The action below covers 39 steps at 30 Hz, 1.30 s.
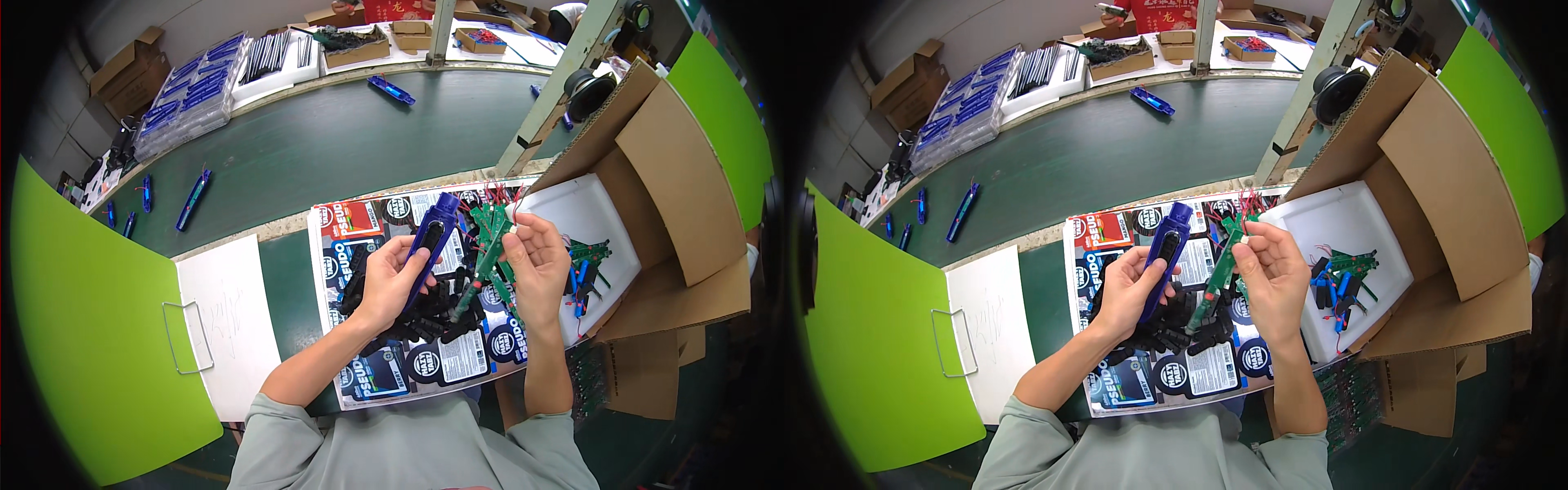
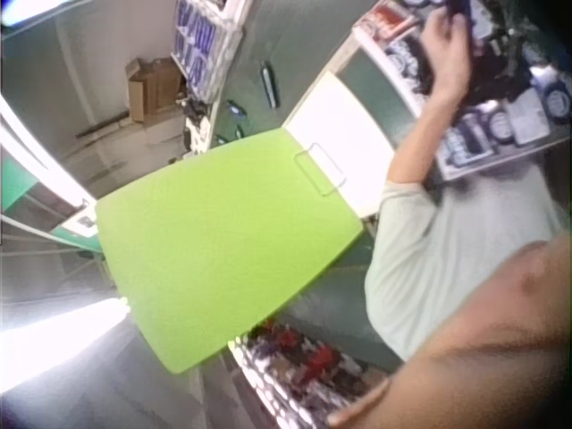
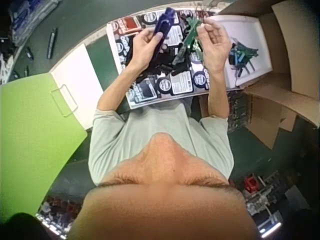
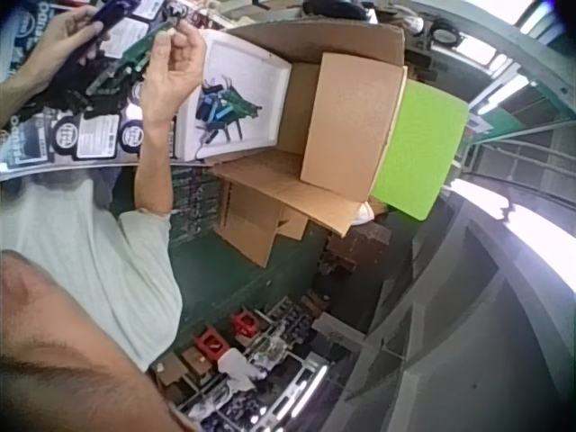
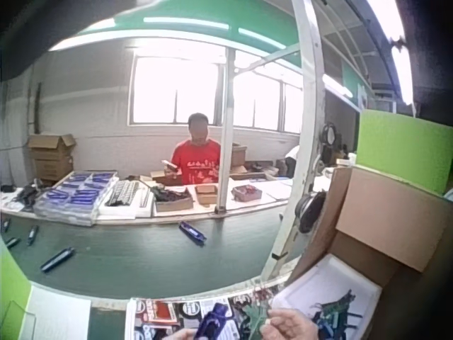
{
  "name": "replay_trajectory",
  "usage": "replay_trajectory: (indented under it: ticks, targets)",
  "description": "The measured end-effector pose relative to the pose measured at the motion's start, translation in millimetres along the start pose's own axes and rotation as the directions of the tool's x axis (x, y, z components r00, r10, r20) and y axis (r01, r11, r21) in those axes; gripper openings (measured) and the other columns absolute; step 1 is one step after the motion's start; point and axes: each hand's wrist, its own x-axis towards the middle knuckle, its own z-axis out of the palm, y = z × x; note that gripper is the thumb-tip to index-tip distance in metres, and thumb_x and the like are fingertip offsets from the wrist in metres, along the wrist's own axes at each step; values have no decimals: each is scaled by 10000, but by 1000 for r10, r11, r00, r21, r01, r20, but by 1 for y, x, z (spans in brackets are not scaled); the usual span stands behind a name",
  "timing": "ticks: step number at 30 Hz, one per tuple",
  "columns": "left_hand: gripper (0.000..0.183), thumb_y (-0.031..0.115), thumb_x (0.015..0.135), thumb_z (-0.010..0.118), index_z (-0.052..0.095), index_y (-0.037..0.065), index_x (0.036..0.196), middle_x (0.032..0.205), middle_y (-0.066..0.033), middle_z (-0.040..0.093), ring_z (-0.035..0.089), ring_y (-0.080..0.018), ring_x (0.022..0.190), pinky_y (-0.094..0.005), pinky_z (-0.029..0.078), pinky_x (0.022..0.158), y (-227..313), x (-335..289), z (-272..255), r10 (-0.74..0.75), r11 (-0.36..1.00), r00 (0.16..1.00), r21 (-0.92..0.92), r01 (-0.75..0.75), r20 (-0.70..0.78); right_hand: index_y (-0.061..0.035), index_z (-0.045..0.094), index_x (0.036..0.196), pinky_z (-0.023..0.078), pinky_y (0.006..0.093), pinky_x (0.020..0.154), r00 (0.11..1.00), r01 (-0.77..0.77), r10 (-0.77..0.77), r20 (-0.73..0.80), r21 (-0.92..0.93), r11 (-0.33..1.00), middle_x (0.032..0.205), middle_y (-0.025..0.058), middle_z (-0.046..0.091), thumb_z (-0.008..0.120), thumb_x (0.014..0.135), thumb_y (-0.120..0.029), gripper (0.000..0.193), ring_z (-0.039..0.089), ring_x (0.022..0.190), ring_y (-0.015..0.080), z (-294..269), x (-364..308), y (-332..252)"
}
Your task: The person assembles small electronic devices by inserting green circuit boards into blue plastic casings. They pick up a casing, insert a board, and place the finished unit on a green conveyor belt. The process is repeated continuously throughout the clip.
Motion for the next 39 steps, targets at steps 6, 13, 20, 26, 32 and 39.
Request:
replay_trajectory:
  ticks: [6, 13, 20, 26, 32, 39]
  targets:
    - [383, 141, 1012, 601, 516, -12, 1353, 1061, -113, 699, 662, -111, 764, -253, 556, 683, 3, -4, 7, 35, 999, 999, 1, -35, -9, 34, 603, 1187, 500, 210, 692, 997, -37, 32, 68, 73, 997, 922, 45, 652, 656, 939, 30, 253, 625, 802, 74, 17, -2, -2]
    - [422, 274, 1090, 434, 482, 24, 1427, 1098, -91, 677, 676, -156, 855, -296, 564, 742, 6, -7, 9, -28, 981, 999, -189, 34, 33, 42, 632, 1149, 537, 237, 727, 997, 66, -67, 31, 18, 998, 941, 81, 696, 674, 913, 51, 239, 665, 828, 97, 38, -4, 5]
    - [417, 260, 1082, 467, 507, 16, 1418, 1050, -71, 684, 667, -123, 831, -270, 560, 717, 11, -4, 11, 29, 981, 999, -193, -24, 24, 45, 648, 1148, 557, 249, 700, 991, 115, -111, 75, -50, 992, 910, 95, 709, 684, 908, 44, 242, 692, 782, 113, 42, -8, 11]
    - [411, 260, 1084, 461, 505, 26, 1419, 1094, -63, 681, 672, -140, 866, -283, 559, 747, 10, -4, 11, 41, 989, 998, -143, -34, 49, 34, 666, 1137, 561, 249, 664, 985, 135, -126, 115, -76, 988, 887, 85, 703, 690, 901, 47, 238, 702, 719, 126, 42, -8, 8]
    - [428, 255, 1080, 473, 494, 27, 1442, 1108, -68, 688, 676, -132, 874, -277, 562, 747, 9, -1, 10, 47, 991, 998, -131, -40, 47, 28, 671, 1138, 563, 256, 664, 985, 87, -77, 152, -58, 995, 874, 79, 700, 689, 901, 46, 238, 702, 746, 126, 36, -1, 8]
    - [419, 249, 1073, 496, 526, 17, 1421, 1059, -62, 694, 677, -109, 838, -249, 549, 716, 10, -1, 15, 69, 989, 997, -135, -65, 29, 16, 671, 1134, 540, 279, 669, 980, 157, -132, 149, -175, 972, 862, 92, 698, 715, 872, 32, 266, 682, 722, 131, 36, 2, 9]
